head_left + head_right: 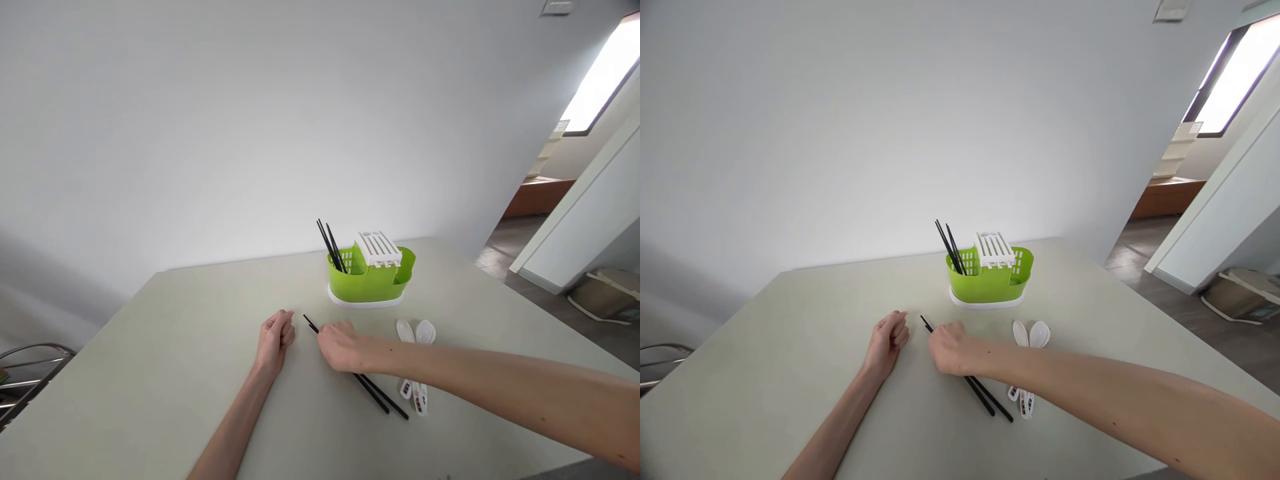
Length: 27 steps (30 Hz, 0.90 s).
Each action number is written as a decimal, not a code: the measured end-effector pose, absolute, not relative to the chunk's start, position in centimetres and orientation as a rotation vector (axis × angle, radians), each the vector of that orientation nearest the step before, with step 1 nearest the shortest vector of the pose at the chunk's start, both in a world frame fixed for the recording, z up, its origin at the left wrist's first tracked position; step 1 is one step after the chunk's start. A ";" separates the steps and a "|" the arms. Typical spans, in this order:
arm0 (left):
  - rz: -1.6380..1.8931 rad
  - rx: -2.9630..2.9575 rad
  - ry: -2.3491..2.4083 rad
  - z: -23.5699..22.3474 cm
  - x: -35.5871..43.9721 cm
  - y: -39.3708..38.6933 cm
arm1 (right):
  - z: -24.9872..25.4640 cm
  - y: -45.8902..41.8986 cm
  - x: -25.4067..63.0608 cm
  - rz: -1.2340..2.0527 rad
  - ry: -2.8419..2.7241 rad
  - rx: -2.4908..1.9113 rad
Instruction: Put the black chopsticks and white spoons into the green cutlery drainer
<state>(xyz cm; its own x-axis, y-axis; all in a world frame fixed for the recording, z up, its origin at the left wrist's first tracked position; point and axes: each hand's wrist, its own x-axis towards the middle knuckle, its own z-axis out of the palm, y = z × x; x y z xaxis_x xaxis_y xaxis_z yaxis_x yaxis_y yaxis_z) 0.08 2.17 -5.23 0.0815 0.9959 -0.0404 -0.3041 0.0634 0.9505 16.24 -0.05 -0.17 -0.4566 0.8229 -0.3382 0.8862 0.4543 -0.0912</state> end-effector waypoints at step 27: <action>0.943 1.686 1.008 -4.1 1.1 0.0 | 4.1 0.2 20.8 -0.822 3.457 1.553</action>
<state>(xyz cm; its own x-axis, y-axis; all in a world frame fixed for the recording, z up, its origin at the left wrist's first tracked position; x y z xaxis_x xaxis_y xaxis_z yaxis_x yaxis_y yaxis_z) 1.09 -0.02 -4.11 0.3691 0.9178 0.1466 0.2071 -0.2350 0.9497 20.80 0.21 4.07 -0.4614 0.7638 0.4513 0.4791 0.6426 -0.5979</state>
